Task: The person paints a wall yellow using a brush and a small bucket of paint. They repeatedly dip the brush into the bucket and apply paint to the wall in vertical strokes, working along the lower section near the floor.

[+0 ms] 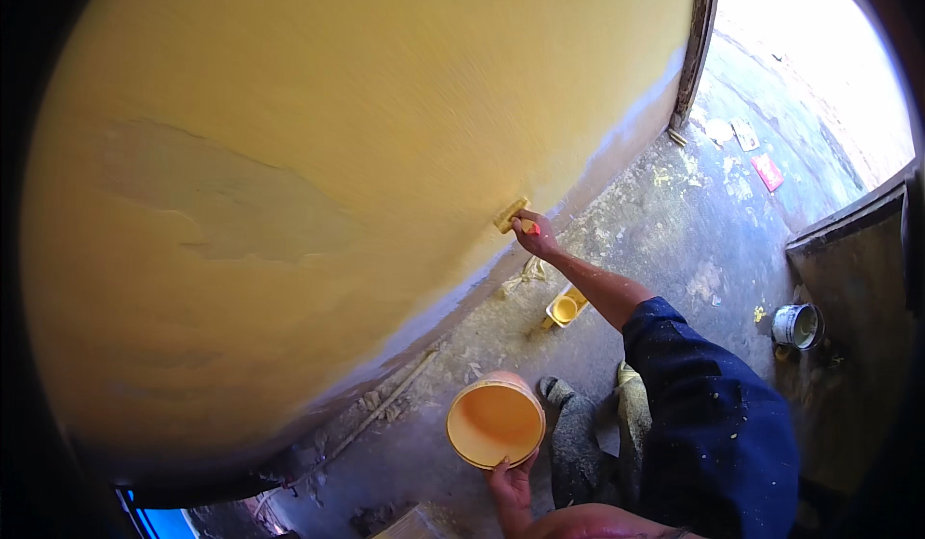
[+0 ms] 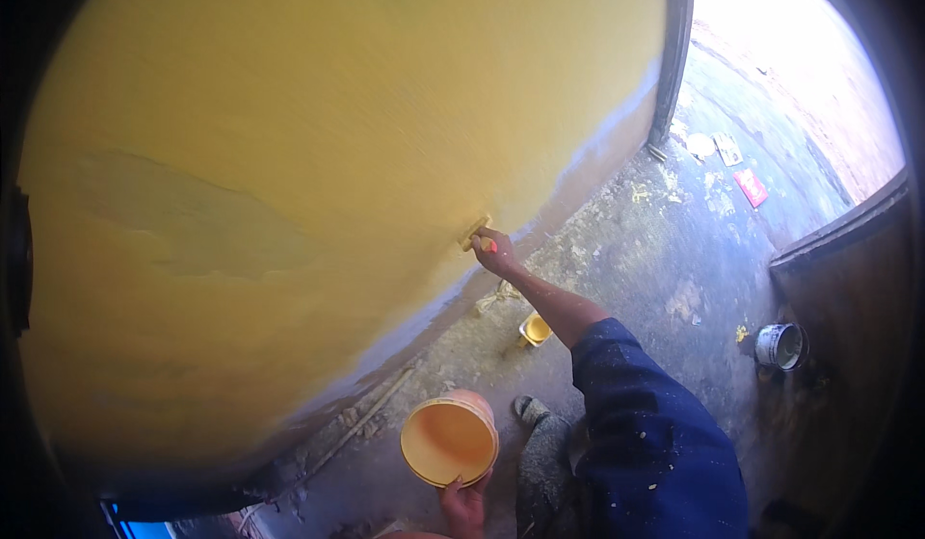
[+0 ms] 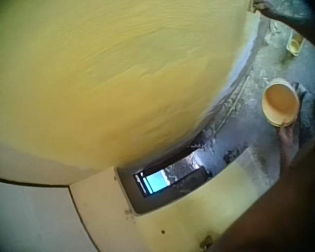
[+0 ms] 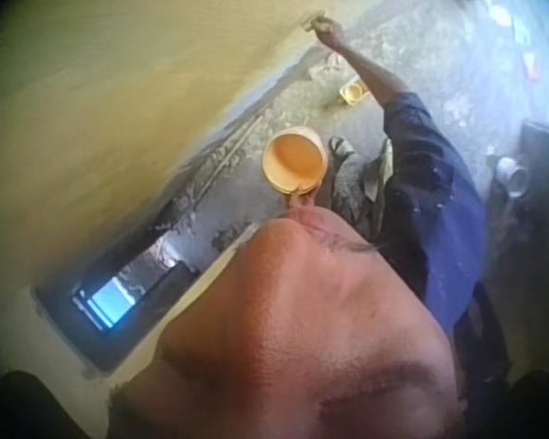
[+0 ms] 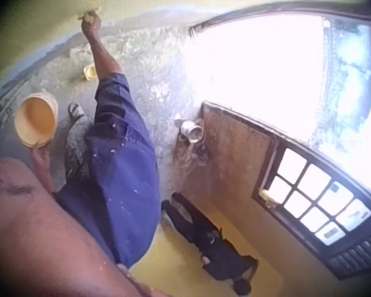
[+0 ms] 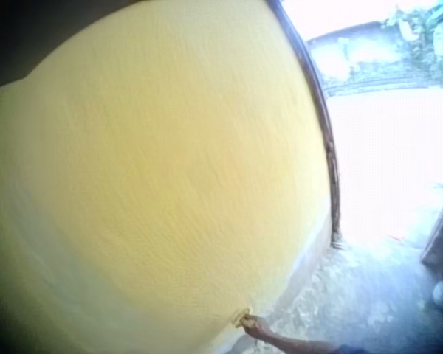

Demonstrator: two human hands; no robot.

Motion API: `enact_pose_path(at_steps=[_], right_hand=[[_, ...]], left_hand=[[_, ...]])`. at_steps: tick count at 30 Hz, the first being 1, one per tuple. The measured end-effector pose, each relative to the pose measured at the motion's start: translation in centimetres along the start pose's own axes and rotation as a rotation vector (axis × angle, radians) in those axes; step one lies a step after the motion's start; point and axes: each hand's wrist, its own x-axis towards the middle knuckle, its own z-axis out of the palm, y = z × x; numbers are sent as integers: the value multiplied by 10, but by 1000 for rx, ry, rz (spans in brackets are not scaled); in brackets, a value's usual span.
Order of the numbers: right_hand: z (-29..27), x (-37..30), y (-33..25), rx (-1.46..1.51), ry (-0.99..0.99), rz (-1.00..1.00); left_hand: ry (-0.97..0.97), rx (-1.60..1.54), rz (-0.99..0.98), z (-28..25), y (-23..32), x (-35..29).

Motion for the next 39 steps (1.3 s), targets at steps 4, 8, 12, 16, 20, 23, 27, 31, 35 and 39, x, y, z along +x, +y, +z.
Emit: enact_pose_path(at_steps=[4,8,12,16,20,23,27,31,35,39], right_hand=[[-8,21,-16,301,142,-327],[-54,68,-99,519,220,-688],[-49,76,-54,493,344,-719],[25,51,119,390,202,-392],[72,32,227,118,176,-134],[53,42,182,246,260,-190],[-34,75,41,574,182,-493],[-92,107,-9,613,341,-694],[-65,83,72,368,170,-318],[-46,45,105,36,44,215]], left_hand=[[51,18,-6,-21,7,3],[60,80,-21,-36,1,23],[97,83,-42,-43,-21,57],[111,53,-14,-54,-57,86],[108,58,-27,-67,-82,95],[93,63,-42,-66,-82,90],[94,38,-67,-50,-68,75],[113,5,-71,-24,-50,62],[118,24,-106,1,-39,54],[151,35,-185,8,-34,39]])
